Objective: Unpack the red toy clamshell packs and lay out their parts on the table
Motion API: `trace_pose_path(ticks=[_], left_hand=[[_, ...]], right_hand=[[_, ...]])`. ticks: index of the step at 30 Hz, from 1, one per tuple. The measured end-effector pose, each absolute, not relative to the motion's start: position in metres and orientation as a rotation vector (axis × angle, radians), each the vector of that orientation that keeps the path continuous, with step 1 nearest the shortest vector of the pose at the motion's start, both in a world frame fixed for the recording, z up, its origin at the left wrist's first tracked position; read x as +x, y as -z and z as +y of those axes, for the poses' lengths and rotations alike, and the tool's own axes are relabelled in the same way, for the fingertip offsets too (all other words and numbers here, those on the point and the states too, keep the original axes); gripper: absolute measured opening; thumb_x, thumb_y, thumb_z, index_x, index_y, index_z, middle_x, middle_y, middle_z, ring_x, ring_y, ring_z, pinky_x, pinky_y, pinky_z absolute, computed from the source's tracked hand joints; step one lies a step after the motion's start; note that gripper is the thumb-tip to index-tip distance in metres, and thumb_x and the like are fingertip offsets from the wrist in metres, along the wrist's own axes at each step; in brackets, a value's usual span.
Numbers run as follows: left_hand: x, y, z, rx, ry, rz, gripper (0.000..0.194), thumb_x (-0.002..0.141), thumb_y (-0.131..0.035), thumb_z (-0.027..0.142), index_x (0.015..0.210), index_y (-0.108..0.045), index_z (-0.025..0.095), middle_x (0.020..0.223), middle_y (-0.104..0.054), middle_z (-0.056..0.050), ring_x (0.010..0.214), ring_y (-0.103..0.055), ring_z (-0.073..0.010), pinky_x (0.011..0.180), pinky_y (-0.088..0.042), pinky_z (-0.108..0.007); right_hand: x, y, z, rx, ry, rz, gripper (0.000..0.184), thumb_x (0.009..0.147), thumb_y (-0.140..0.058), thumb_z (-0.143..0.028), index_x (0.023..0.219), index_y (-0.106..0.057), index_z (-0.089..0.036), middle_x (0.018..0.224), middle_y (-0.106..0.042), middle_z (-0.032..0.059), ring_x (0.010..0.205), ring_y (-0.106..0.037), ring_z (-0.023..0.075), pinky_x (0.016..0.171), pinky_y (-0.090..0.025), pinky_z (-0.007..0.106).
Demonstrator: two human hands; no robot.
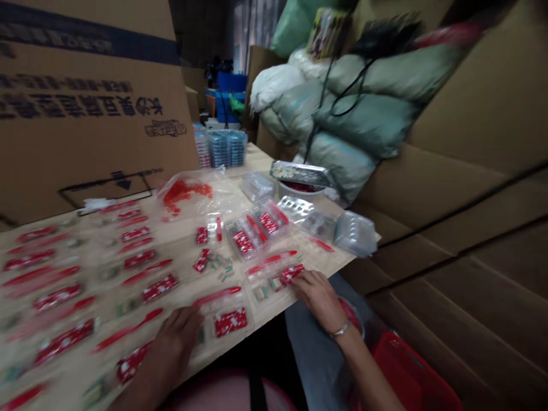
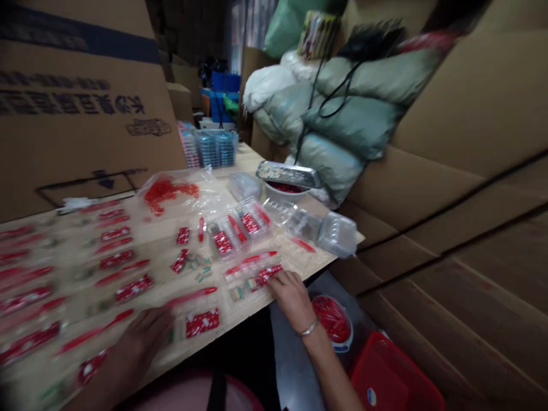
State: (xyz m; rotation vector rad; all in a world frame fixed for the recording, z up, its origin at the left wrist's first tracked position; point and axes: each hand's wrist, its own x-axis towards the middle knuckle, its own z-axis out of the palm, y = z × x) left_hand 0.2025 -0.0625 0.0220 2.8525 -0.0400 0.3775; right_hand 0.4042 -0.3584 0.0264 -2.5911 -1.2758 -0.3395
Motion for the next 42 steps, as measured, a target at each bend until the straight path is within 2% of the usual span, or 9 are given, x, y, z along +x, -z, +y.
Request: trace_pose_path(ticks=[2,6,11,17,22,26,32,37,42], left_hand=[[0.202,-0.032,-0.060,2.754,-0.296,-0.083,0.024,0.086,-0.047,0.020,0.101,-0.066,0.023,0.109,-0.068,-0.007,0.102,-0.060,-0.0208,0.088,-0.051,-0.035],[0.204,-0.039,-0.057,2.697,-0.210,-0.021,0.022,0.080,-0.053,0.014,0.095,-0.066,0.022,0.109,-0.067,-0.008,0.104,-0.059,-0.0222,0.090,-0.051,-0.039],[0.206,-0.031,-0.056,2.696,-0.329,-0.018,0.024,0.078,-0.054,0.016,0.096,-0.067,0.024,0.104,-0.069,-0.007,0.099,-0.062,-0.0224,0.085,-0.054,-0.038],[0.215,-0.043,-0.053,2.446,-0.325,0.157,0.026,0.075,-0.061,0.036,0.098,-0.069,0.025,0.100,-0.072,-0.006,0.094,-0.066,-0.0238,0.084,-0.054,-0.038],[0.239,-0.086,-0.074,1.753,-0.051,0.474,0.040,0.069,-0.068,0.048,0.100,-0.067,0.022,0.099,-0.072,-0.007,0.095,-0.065,-0.0256,0.084,-0.052,-0.036],[0.252,-0.095,-0.089,1.183,0.224,0.392,0.043,0.065,-0.076,0.036,0.104,-0.067,0.020,0.103,-0.071,-0.008,0.096,-0.065,-0.0246,0.084,-0.050,-0.035],[0.234,-0.082,-0.104,0.992,0.178,0.436,0.037,0.067,-0.076,0.022,0.102,-0.067,0.018,0.086,-0.073,-0.006,0.067,-0.064,-0.0138,0.061,-0.048,-0.022],[0.221,-0.090,-0.117,0.892,0.052,0.577,0.047,0.060,-0.081,0.020,0.104,-0.065,0.019,0.089,-0.074,-0.006,0.066,-0.065,-0.0146,0.057,-0.048,-0.021],[0.216,-0.088,-0.119,0.901,-0.097,0.549,0.051,0.059,-0.080,0.017,0.107,-0.064,0.018,0.101,-0.073,-0.007,0.082,-0.069,-0.0191,0.072,-0.053,-0.025]], right_hand=[[0.407,-0.022,-0.365,-2.532,0.407,-1.348,0.026,0.090,-0.046,-0.010,0.104,-0.065,-0.021,0.100,-0.066,0.0077,0.091,-0.055,0.0221,0.081,-0.041,0.035],[0.413,-0.019,-0.372,-2.438,0.503,-1.428,0.030,0.092,-0.041,-0.010,0.104,-0.066,-0.022,0.097,-0.066,0.0081,0.088,-0.055,0.0222,0.080,-0.042,0.035],[0.407,-0.032,-0.369,-2.452,0.492,-1.398,0.025,0.093,-0.045,-0.014,0.102,-0.067,-0.020,0.094,-0.066,0.0073,0.086,-0.055,0.0202,0.079,-0.044,0.033],[0.397,-0.054,-0.369,-2.415,0.534,-1.344,0.024,0.094,-0.043,-0.014,0.100,-0.066,-0.018,0.090,-0.066,0.0071,0.083,-0.055,0.0188,0.076,-0.044,0.033],[0.364,-0.080,-0.344,-2.129,0.433,-1.559,0.021,0.096,-0.043,-0.017,0.099,-0.063,-0.018,0.088,-0.065,0.0052,0.084,-0.054,0.0162,0.077,-0.044,0.032],[0.339,-0.093,-0.316,-1.929,0.275,-1.773,0.016,0.094,-0.046,-0.017,0.100,-0.061,-0.018,0.088,-0.065,0.0034,0.085,-0.055,0.0162,0.080,-0.043,0.033],[0.343,-0.103,-0.292,-1.809,-0.154,-1.590,0.026,0.084,-0.046,-0.007,0.098,-0.062,-0.021,0.097,-0.062,0.0035,0.088,-0.057,0.0152,0.077,-0.045,0.029],[0.346,-0.107,-0.250,-2.228,-0.055,-1.275,0.011,0.088,-0.057,-0.024,0.082,-0.062,-0.017,0.083,-0.060,0.0043,0.078,-0.058,0.0176,0.069,-0.044,0.029],[0.332,-0.118,-0.217,-2.540,-0.070,-1.327,0.012,0.089,-0.053,-0.020,0.086,-0.064,-0.016,0.089,-0.063,0.0081,0.080,-0.061,0.0195,0.071,-0.044,0.029]])
